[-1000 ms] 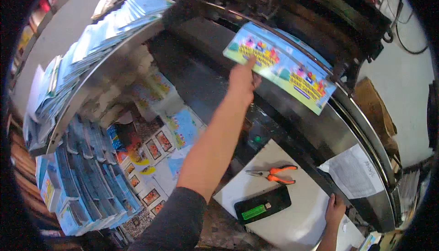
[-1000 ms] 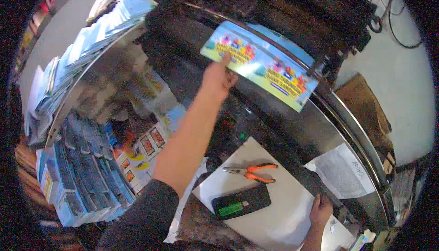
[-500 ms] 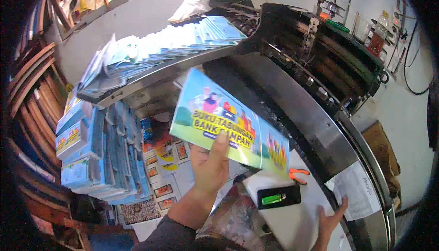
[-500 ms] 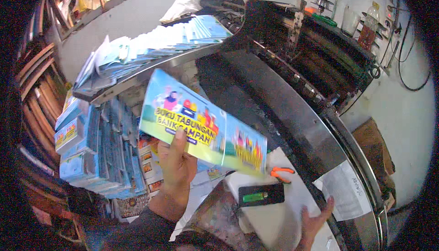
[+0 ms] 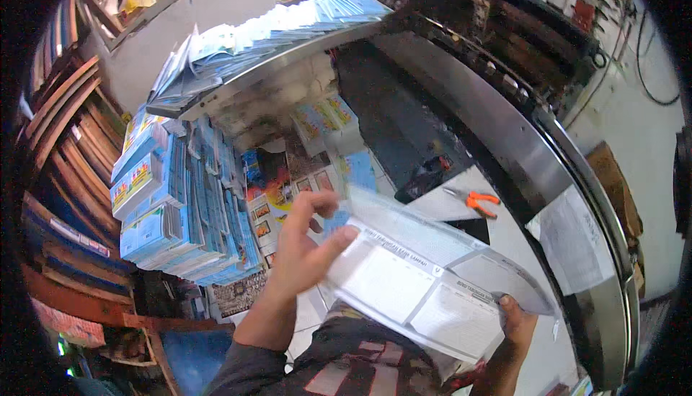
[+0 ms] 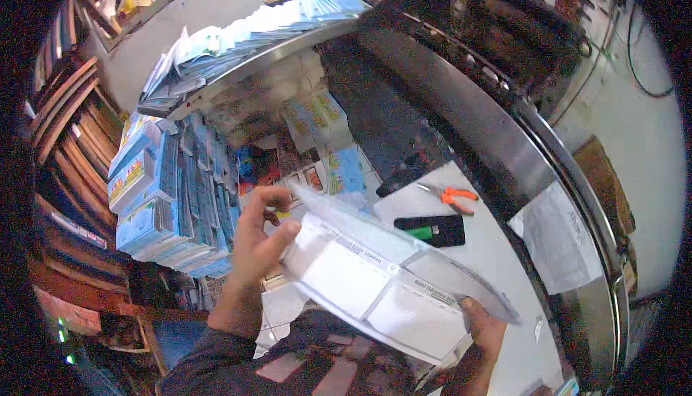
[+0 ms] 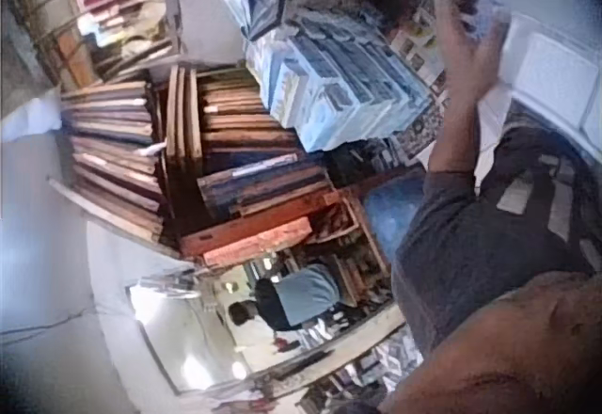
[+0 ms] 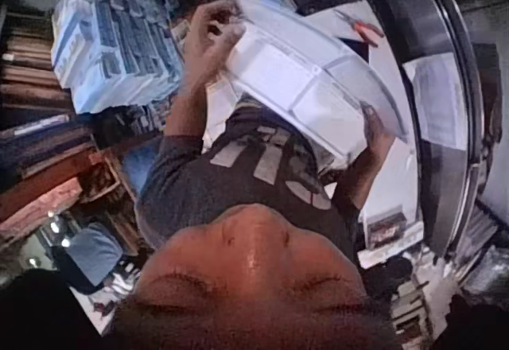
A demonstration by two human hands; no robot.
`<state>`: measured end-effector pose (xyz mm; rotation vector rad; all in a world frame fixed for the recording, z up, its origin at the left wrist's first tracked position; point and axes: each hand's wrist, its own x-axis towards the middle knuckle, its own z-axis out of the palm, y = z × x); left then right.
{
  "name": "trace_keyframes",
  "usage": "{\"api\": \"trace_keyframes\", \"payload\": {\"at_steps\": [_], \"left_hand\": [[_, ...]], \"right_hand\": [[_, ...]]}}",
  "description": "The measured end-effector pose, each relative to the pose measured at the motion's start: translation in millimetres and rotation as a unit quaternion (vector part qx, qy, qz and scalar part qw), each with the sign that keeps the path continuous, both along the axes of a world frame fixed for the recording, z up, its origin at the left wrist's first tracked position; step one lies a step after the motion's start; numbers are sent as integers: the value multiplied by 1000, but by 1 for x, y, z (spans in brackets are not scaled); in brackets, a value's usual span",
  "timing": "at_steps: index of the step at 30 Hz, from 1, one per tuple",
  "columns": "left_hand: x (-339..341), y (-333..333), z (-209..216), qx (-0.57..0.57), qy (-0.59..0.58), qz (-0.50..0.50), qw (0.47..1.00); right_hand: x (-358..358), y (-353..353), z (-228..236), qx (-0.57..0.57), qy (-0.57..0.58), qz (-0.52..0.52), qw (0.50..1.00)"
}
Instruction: The person feeds printed booklets into a binding machine, uses pliers to adjust a metal fastener on a booklet, and then organizes a large stack of blue folders on a worktable.
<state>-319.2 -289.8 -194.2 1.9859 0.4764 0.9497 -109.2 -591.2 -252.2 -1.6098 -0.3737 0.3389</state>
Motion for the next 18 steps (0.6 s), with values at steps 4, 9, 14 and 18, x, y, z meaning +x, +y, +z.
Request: {"api": "trace_keyframes", "payload": {"at_steps": [4,9,14,18], "left_hand": [[-16,-5,7,-315,25,-125,940],[-27,-9,20,-411,-11,-177,894],[-32,-12,27,-366,5,-177,914],[-35,-15,28,-335,1,-176,926]], "right_hand": [[-6,-9,-13,92,101,41,990],[-16,-6,-21,142,121,13,982],[-21,-4,-23,133,131,0,983],[-24,-5,-24,135,121,-14,983]]}}
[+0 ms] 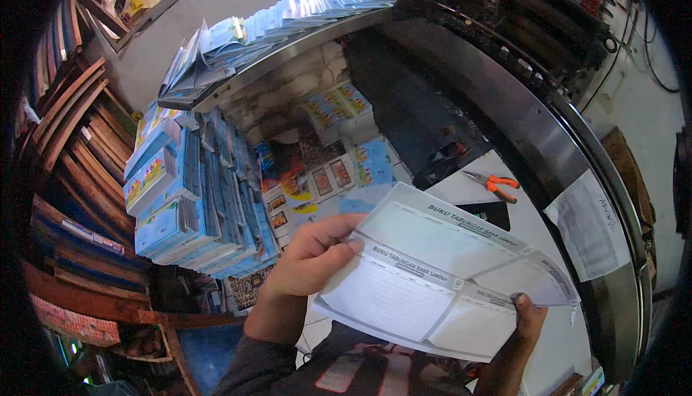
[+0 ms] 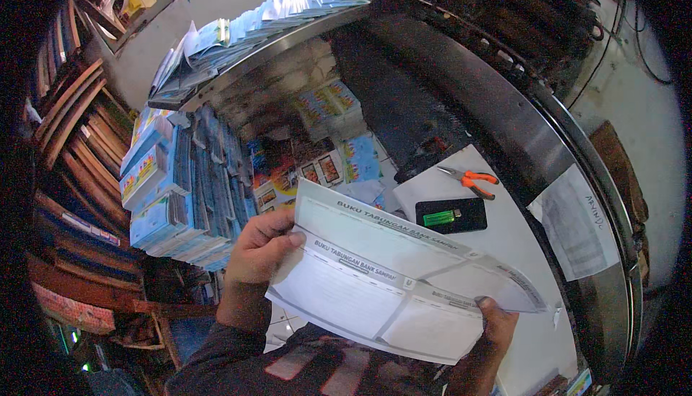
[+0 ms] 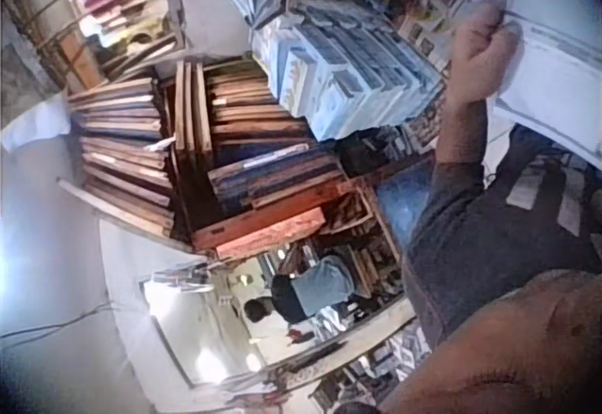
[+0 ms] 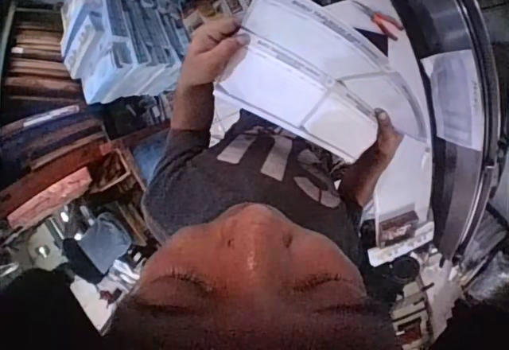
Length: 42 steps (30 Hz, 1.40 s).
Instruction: The person feeds printed booklets into a binding machine, uses pliers to adjust a metal fastener on a booklet, and then organizes a large stack of blue folders on a worktable.
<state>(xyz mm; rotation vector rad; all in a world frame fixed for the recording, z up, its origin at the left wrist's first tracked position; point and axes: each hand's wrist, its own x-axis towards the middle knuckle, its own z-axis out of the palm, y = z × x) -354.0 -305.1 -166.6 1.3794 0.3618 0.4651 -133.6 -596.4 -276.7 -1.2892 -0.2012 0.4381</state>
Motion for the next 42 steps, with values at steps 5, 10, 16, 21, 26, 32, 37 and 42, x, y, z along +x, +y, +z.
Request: {"api": "trace_keyframes", "payload": {"at_steps": [5,10,16,21,26,32,37,42], "left_hand": [[0,1,2,44,24,-26,998],[-30,12,-33,222,120,-113,961],[-58,-2,-79,127,112,-74,983],[-29,14,-90,112,110,-74,985],[23,53,-72,111,26,-123,986],[58,72,-41,113,16,-91,989],[48,82,35,99,41,-49,993],[6,117,72,133,31,24,990]], "right_hand": [[-1,-10,-15,-4,-60,6,998],[0,-16,10,-20,-172,227,958],[-31,-12,23,-130,-225,122,958],[71,-7,11,47,-323,517,792],[62,-28,19,-70,-101,203,972],[133,44,74,-43,105,345,932],[162,139,146,-221,20,636,739],[123,219,169,-311,-153,729,590]]}}
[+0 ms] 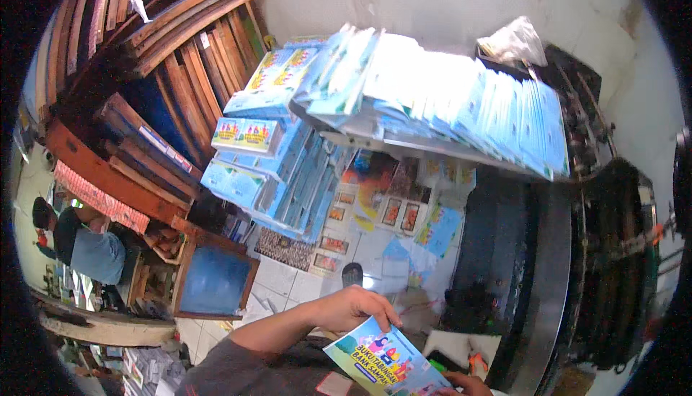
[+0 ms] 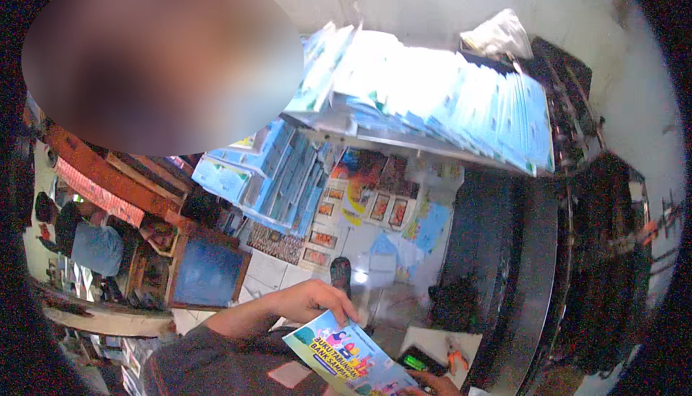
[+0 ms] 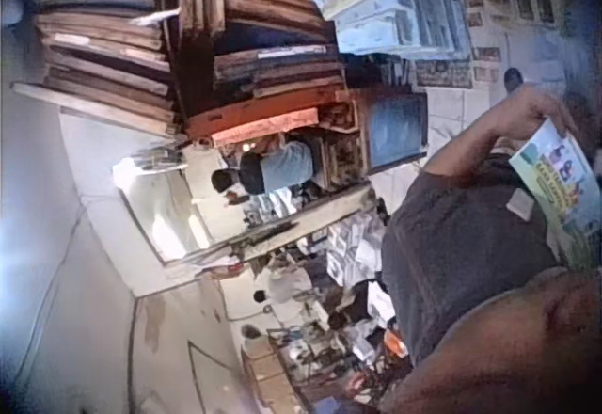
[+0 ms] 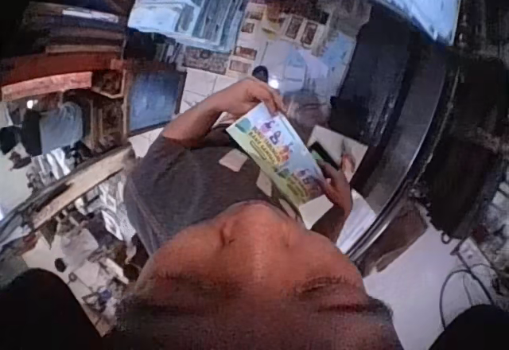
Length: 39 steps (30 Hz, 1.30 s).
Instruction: The person feeds printed booklets into a binding machine, uses pliers to adjust a metal fastener on a booklet, and then organizes a large stack of blue folders on a worktable.
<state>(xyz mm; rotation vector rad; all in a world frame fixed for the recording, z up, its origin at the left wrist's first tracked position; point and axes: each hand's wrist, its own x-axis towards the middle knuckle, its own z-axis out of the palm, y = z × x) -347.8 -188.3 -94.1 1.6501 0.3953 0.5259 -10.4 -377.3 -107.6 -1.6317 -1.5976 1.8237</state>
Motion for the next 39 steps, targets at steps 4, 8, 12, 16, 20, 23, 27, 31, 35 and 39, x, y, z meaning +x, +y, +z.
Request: {"api": "trace_keyframes", "payload": {"at_steps": [4,8,12,16,20,23,27,31,35,39], "left_hand": [[-52,75,18,52,1,70,996],[-106,134,54,-7,50,244,968],[-130,184,80,-35,0,363,931],[-109,226,92,-42,0,330,943],[-58,260,85,-28,74,255,964],[-2,291,94,-21,97,191,977],[72,333,96,55,131,200,969],[118,378,65,128,220,319,913],[154,431,21,216,378,452,779],[194,456,16,215,505,506,665]], "right_hand": [[-42,102,5,-36,-81,82,993],[-78,191,35,29,-29,24,999],[-54,230,77,49,-42,-181,981],[-14,257,116,278,-218,-429,831],[44,336,132,461,-437,-401,660],[88,426,125,453,-535,-372,609],[140,520,73,350,-576,-258,692],[164,548,56,207,-417,-173,868],[221,557,37,251,-351,-277,859],[234,565,11,232,-393,-274,846]]}}
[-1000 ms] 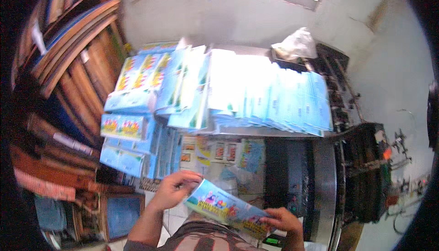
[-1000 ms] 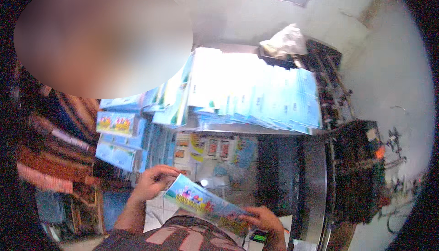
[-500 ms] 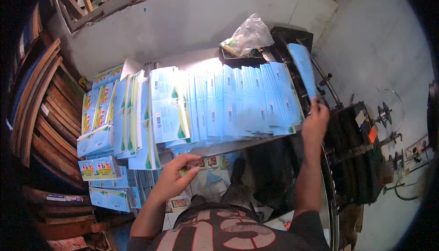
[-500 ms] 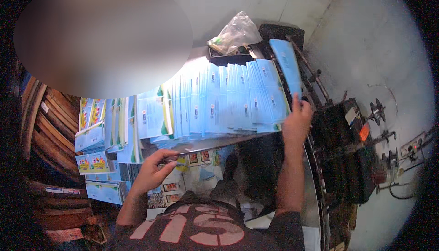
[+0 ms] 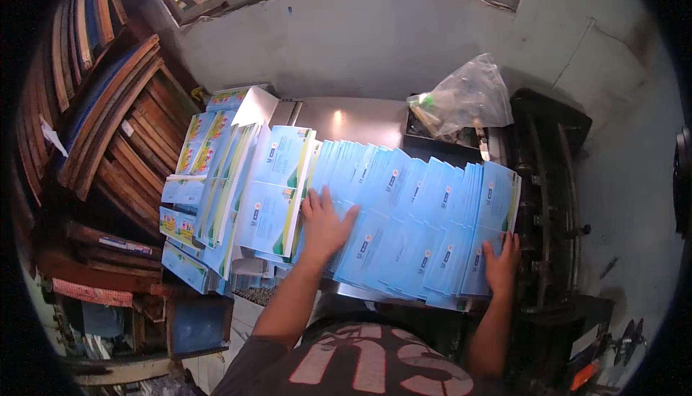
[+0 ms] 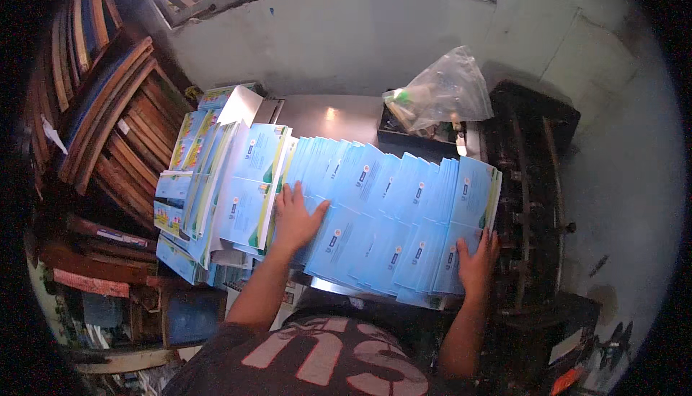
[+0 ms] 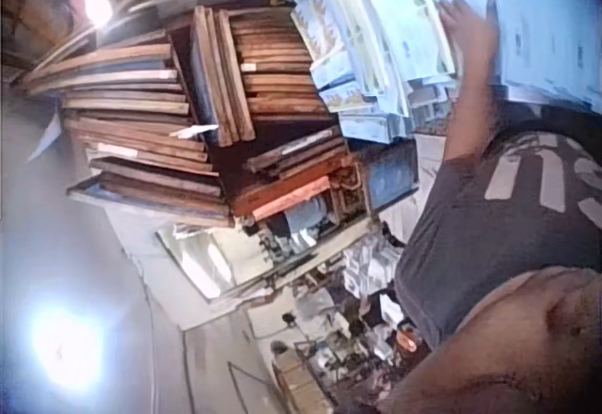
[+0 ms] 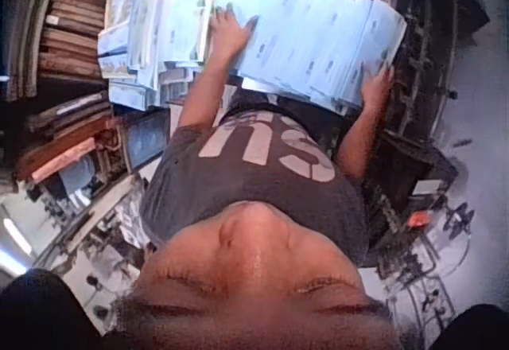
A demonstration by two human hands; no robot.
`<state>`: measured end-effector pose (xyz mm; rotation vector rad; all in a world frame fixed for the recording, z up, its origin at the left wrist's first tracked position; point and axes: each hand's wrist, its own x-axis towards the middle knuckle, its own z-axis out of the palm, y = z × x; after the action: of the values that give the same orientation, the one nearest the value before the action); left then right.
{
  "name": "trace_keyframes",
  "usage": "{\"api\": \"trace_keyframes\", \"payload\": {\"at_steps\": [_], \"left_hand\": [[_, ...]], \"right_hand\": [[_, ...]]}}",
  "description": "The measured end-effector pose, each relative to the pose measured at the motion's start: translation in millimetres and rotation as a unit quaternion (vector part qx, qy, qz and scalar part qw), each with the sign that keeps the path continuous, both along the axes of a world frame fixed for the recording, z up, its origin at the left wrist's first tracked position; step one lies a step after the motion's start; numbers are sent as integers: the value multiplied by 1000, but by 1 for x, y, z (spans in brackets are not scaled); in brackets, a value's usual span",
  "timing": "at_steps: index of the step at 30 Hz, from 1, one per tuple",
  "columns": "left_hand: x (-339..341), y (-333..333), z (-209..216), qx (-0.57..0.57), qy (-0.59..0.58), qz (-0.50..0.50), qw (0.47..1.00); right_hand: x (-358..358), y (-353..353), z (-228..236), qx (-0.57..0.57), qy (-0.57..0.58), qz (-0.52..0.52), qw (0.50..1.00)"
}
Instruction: The person feeds printed booklets into a binding machine, uses pliers to adjust a metal fastener on a booklet, and then organizes a large stack of blue folders on a worktable.
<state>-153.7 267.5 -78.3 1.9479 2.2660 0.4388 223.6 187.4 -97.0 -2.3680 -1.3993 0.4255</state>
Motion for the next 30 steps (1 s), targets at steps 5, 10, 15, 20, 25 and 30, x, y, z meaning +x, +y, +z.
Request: {"api": "trace_keyframes", "payload": {"at_steps": [5,10,15,20,25,30], "left_hand": [[33,-1,6,-82,-237,-51,967],[25,9,-5,-31,-94,1,995],[39,24,1,-87,-262,-79,958],[15,30,-21,-20,-101,-15,995],[42,25,-7,-65,-202,-38,976],[30,31,-6,0,-108,13,994]], "right_hand": [[1,2,-24,37,63,0,997],[-8,5,-17,12,21,18,1000],[-6,4,-27,15,-65,30,997],[-12,7,-19,12,-41,16,999],[-10,6,-23,8,-56,15,998],[-13,3,-21,4,-62,19,998]]}}
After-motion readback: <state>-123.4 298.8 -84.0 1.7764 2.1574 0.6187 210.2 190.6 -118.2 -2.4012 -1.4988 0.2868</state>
